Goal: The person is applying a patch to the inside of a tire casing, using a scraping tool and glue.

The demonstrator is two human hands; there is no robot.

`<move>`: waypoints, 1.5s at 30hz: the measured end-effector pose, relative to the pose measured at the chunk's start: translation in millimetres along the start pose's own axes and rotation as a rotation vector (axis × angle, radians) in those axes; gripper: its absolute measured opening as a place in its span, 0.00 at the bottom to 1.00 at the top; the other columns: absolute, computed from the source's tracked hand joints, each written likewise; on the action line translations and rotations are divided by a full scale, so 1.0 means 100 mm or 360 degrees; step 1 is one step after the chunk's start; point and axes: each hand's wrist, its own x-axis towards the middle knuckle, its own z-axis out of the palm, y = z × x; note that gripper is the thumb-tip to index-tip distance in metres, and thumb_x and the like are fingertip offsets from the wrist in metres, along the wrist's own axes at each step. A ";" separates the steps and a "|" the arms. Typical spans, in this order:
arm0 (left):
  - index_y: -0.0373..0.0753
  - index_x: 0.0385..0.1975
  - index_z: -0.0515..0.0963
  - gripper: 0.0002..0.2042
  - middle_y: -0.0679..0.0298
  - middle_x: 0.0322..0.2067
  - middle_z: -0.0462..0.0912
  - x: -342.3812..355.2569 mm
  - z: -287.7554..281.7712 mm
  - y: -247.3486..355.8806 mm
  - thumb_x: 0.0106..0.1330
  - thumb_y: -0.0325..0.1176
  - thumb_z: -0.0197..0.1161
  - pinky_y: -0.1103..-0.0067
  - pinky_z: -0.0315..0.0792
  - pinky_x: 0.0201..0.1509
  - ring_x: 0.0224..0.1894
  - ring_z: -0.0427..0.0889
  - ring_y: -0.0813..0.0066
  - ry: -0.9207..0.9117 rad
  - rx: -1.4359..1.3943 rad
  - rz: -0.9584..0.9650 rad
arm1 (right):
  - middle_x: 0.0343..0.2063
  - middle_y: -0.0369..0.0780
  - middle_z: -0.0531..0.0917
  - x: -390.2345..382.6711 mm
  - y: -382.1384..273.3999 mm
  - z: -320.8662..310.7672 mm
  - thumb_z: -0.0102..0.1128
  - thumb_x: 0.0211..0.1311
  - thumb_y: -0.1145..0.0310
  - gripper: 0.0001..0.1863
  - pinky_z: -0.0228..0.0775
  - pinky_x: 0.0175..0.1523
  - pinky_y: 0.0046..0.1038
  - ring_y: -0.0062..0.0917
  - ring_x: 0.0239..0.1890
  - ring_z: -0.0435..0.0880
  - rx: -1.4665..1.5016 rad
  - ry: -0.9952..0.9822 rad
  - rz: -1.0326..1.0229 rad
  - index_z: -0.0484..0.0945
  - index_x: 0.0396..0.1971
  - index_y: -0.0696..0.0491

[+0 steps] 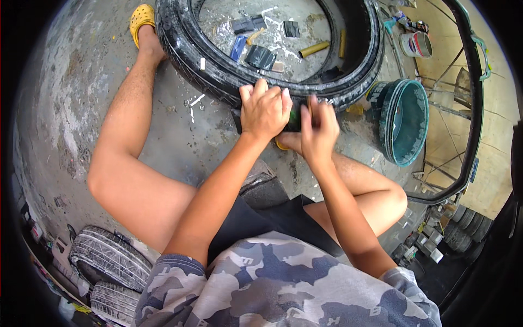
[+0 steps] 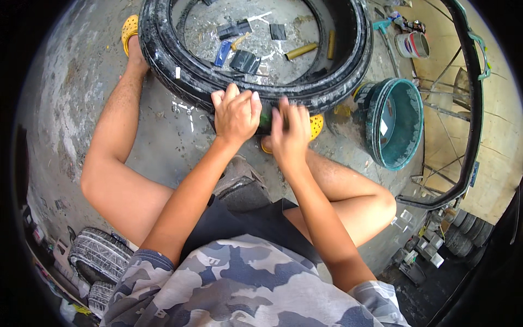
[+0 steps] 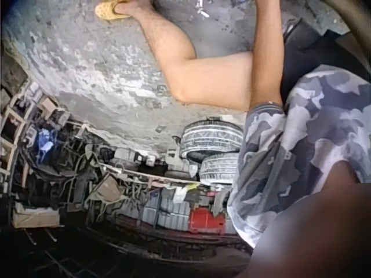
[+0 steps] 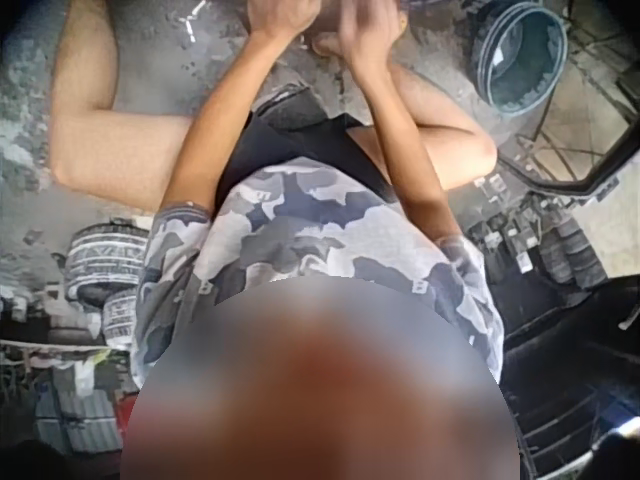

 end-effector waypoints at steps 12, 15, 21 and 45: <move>0.41 0.14 0.75 0.17 0.64 0.20 0.77 -0.02 -0.07 -0.06 0.67 0.36 0.54 0.65 0.59 0.42 0.34 0.73 0.64 0.0033 0.0013 -0.0031 | 0.28 0.46 0.75 0.20 -0.04 0.17 0.63 0.56 0.79 0.10 0.67 0.40 0.38 0.41 0.33 0.74 0.0057 -0.0018 -0.0043 0.78 0.40 0.61; 0.41 0.15 0.75 0.17 0.64 0.20 0.77 0.01 0.02 0.04 0.67 0.37 0.54 0.64 0.59 0.42 0.33 0.73 0.63 0.0015 -0.0056 -0.0001 | 0.28 0.46 0.75 0.12 0.01 0.07 0.63 0.57 0.78 0.11 0.67 0.40 0.37 0.40 0.32 0.74 0.0021 0.0137 0.0037 0.78 0.41 0.61; 0.41 0.15 0.75 0.17 0.63 0.20 0.77 0.02 0.02 0.01 0.67 0.36 0.53 0.64 0.60 0.43 0.34 0.73 0.63 0.0056 -0.0029 0.0011 | 0.28 0.45 0.75 0.06 0.06 0.05 0.62 0.58 0.78 0.11 0.69 0.39 0.35 0.39 0.32 0.75 0.0010 0.0068 0.0022 0.78 0.42 0.62; 0.40 0.14 0.75 0.17 0.64 0.20 0.77 0.00 -0.01 0.00 0.68 0.37 0.54 0.65 0.61 0.43 0.34 0.73 0.63 0.0048 -0.0092 -0.0007 | 0.20 0.29 0.66 0.37 0.14 0.04 0.65 0.61 0.76 0.10 0.57 0.29 0.18 0.12 0.24 0.63 0.0449 -0.0071 0.0423 0.77 0.42 0.58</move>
